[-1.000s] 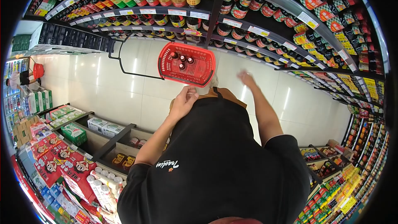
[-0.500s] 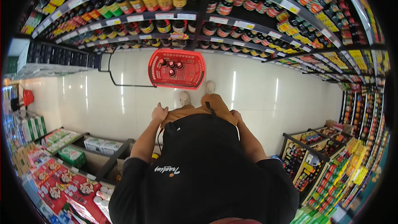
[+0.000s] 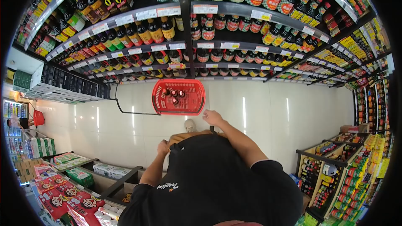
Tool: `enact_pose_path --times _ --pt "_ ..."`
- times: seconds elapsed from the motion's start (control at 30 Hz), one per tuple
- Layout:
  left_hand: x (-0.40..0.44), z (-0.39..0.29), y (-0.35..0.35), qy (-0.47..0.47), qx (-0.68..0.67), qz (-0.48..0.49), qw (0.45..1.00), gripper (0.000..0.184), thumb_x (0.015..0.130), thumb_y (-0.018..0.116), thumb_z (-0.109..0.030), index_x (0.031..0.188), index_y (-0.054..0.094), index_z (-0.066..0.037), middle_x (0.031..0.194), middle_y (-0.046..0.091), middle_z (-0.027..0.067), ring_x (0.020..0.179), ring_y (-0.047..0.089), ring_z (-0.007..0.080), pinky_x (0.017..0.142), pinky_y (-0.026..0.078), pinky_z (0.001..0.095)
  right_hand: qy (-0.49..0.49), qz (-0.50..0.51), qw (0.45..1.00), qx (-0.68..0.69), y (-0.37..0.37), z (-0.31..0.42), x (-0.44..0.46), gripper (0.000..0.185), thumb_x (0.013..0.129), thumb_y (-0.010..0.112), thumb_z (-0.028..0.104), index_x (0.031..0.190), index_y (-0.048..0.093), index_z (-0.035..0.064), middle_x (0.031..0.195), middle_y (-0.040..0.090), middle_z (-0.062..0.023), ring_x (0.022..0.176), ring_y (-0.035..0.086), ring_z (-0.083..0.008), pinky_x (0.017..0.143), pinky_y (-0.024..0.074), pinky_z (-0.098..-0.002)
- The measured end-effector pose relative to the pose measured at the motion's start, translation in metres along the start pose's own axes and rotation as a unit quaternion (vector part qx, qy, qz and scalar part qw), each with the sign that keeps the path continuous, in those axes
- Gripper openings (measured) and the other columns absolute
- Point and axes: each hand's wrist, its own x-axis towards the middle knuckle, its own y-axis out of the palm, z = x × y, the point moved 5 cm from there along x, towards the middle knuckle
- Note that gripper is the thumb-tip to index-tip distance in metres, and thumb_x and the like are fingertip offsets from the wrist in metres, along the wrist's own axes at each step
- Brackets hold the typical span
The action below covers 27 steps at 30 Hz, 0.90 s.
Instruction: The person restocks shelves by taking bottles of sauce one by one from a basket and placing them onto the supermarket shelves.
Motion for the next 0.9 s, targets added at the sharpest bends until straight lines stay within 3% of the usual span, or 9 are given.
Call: enact_pose_path --times 0.13,0.23,0.37,0.47,0.67,0.9 --pt "-0.013 -0.037 0.008 -0.013 0.024 -0.001 1.000 0.045 0.091 0.055 -0.044 0.110 0.064 -0.004 0.111 0.067 0.0225 0.107 0.064 0.0390 0.090 0.051 0.0491 -0.071 0.021 0.994 -0.075 0.005 0.000 -0.036 0.035 0.088 0.059 0.032 0.111 0.061 0.0056 0.103 0.068 -0.0158 0.100 0.065 -0.0349 0.084 0.0517 -0.0467" --pt "-0.012 -0.057 0.018 0.017 0.049 -0.009 0.999 0.042 0.088 0.056 -0.039 0.109 0.063 -0.003 0.110 0.067 0.0241 0.105 0.064 0.0405 0.089 0.051 0.0500 -0.029 0.133 0.978 -0.158 0.030 -0.041 -0.072 0.041 0.090 0.059 0.040 0.114 0.061 0.0061 0.112 0.066 -0.0175 0.108 0.063 -0.0349 0.091 0.0509 -0.0483" --pt "-0.025 -0.087 0.029 0.047 0.061 -0.043 0.996 0.038 0.086 0.054 -0.034 0.107 0.062 -0.003 0.110 0.066 0.0238 0.102 0.065 0.0420 0.088 0.052 0.0508 0.001 0.170 0.975 -0.140 0.027 -0.067 -0.112 0.046 0.087 0.064 0.044 0.114 0.063 0.0061 0.115 0.066 -0.0175 0.110 0.062 -0.0348 0.092 0.0503 -0.0469" --pt "-0.040 -0.103 0.039 0.047 0.049 -0.064 0.996 0.038 0.086 0.053 -0.034 0.107 0.061 -0.003 0.112 0.065 0.0239 0.102 0.064 0.0423 0.089 0.052 0.0505 -0.001 0.184 0.974 -0.133 0.031 -0.084 -0.128 0.046 0.088 0.061 0.045 0.121 0.061 0.0124 0.118 0.066 -0.0166 0.110 0.062 -0.0358 0.092 0.0501 -0.0468" --pt "-0.043 -0.134 0.044 0.065 0.109 -0.013 0.992 0.040 0.087 0.052 -0.032 0.112 0.061 -0.002 0.118 0.063 0.0249 0.108 0.063 0.0419 0.093 0.050 0.0495 -0.010 0.237 0.970 -0.060 0.073 -0.129 -0.143 0.044 0.084 0.064 0.037 0.122 0.061 0.0142 0.124 0.063 -0.0175 0.117 0.060 -0.0341 0.095 0.0486 -0.0454" --pt "-0.051 -0.146 0.029 0.031 0.129 0.007 0.991 0.043 0.089 0.051 -0.032 0.118 0.059 -0.002 0.125 0.059 0.0249 0.116 0.059 0.0429 0.099 0.048 0.0488 0.109 0.186 0.976 0.019 0.043 -0.140 -0.162 0.057 0.085 0.065 0.046 0.127 0.059 0.0087 0.124 0.062 -0.0220 0.116 0.060 -0.0311 0.097 0.0475 -0.0428"
